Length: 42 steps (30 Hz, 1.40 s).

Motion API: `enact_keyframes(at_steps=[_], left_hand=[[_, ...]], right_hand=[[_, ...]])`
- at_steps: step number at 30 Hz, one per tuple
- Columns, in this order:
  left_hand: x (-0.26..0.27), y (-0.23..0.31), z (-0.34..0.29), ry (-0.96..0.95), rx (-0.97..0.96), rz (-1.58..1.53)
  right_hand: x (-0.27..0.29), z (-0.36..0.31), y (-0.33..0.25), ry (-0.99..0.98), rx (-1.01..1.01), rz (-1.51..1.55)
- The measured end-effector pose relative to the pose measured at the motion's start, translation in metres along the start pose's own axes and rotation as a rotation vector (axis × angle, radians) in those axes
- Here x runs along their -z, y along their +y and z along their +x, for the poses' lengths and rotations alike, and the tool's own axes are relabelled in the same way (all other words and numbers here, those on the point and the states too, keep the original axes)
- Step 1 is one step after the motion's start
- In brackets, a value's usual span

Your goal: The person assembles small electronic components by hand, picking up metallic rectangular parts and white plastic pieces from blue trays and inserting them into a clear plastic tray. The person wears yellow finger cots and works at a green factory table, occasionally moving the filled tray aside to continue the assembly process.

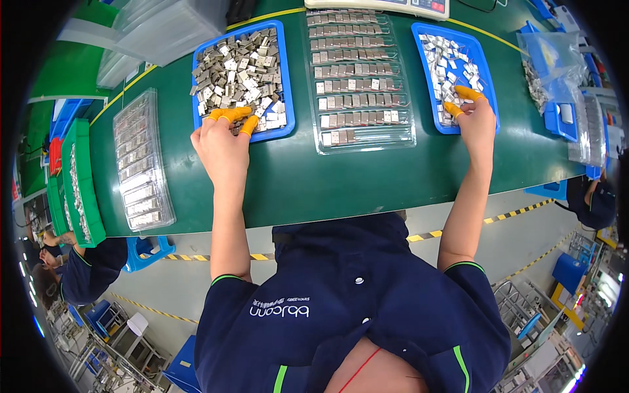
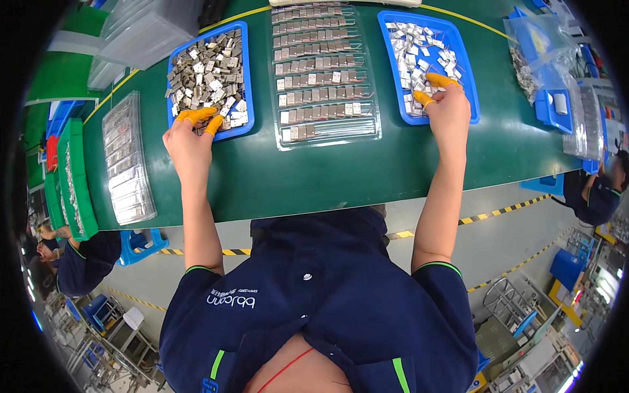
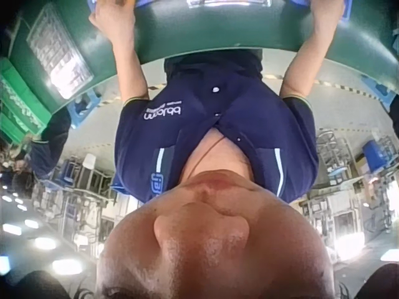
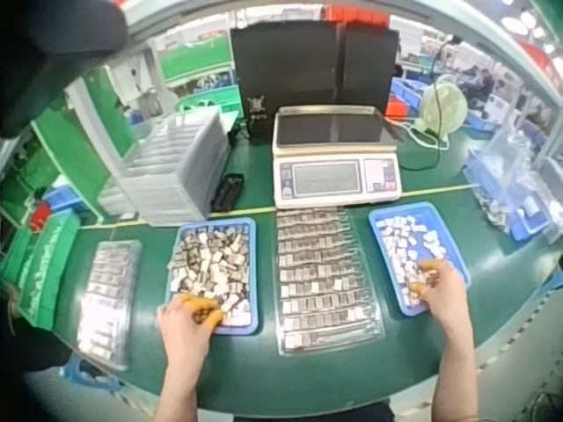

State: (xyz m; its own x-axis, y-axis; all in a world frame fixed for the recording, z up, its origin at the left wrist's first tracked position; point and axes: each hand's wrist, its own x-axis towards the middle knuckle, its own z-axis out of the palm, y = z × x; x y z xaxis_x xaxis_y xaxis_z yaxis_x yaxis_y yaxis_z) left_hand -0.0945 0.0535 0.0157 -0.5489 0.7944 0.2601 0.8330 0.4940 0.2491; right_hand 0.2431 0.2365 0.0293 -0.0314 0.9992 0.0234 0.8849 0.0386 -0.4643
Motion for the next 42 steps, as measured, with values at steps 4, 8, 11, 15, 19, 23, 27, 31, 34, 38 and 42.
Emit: enact_keyframes(at_steps=[4,8,11,15,19,23,27,31,34,38,42], left_hand=[[0.005,0.011,0.0,0.037,-0.022,-0.024],[-0.006,0.005,-0.004,0.111,-0.079,0.046],[-0.002,0.014,0.0,0.203,-0.059,-0.202],[-0.003,0.012,0.0,0.095,0.116,-0.692],[-0.001,0.025,-0.006,-0.069,0.255,-1.101],[0.001,0.043,-0.013,-0.157,0.309,-1.326],[-0.001,0.055,-0.02,-0.322,0.34,-1.547],[-0.003,0.079,-0.028,-0.589,0.387,-1.763],[0.0,0.093,-0.034,-0.682,0.513,-1.823],[-0.007,0.09,-0.041,-0.616,0.43,-1.67],[-0.005,0.085,-0.041,-0.613,0.403,-1.71]], right_hand=[[-0.006,0.002,0.009,0.13,-0.007,0.106],[-0.005,0.0,0.006,0.145,-0.015,0.135],[-0.005,0.0,0.013,0.175,-0.005,0.129],[-0.003,0.002,0.018,0.214,-0.015,0.316],[0.001,0.002,0.019,0.215,-0.028,0.505],[0.003,-0.001,0.017,0.177,-0.016,0.866],[0.001,-0.016,-0.006,0.06,0.051,1.038],[-0.011,-0.051,-0.045,-0.18,0.07,1.094],[-0.017,-0.073,-0.071,-0.381,0.062,1.166],[-0.032,-0.088,-0.082,-0.42,0.074,1.207],[-0.031,-0.092,-0.086,-0.325,0.051,1.045]])
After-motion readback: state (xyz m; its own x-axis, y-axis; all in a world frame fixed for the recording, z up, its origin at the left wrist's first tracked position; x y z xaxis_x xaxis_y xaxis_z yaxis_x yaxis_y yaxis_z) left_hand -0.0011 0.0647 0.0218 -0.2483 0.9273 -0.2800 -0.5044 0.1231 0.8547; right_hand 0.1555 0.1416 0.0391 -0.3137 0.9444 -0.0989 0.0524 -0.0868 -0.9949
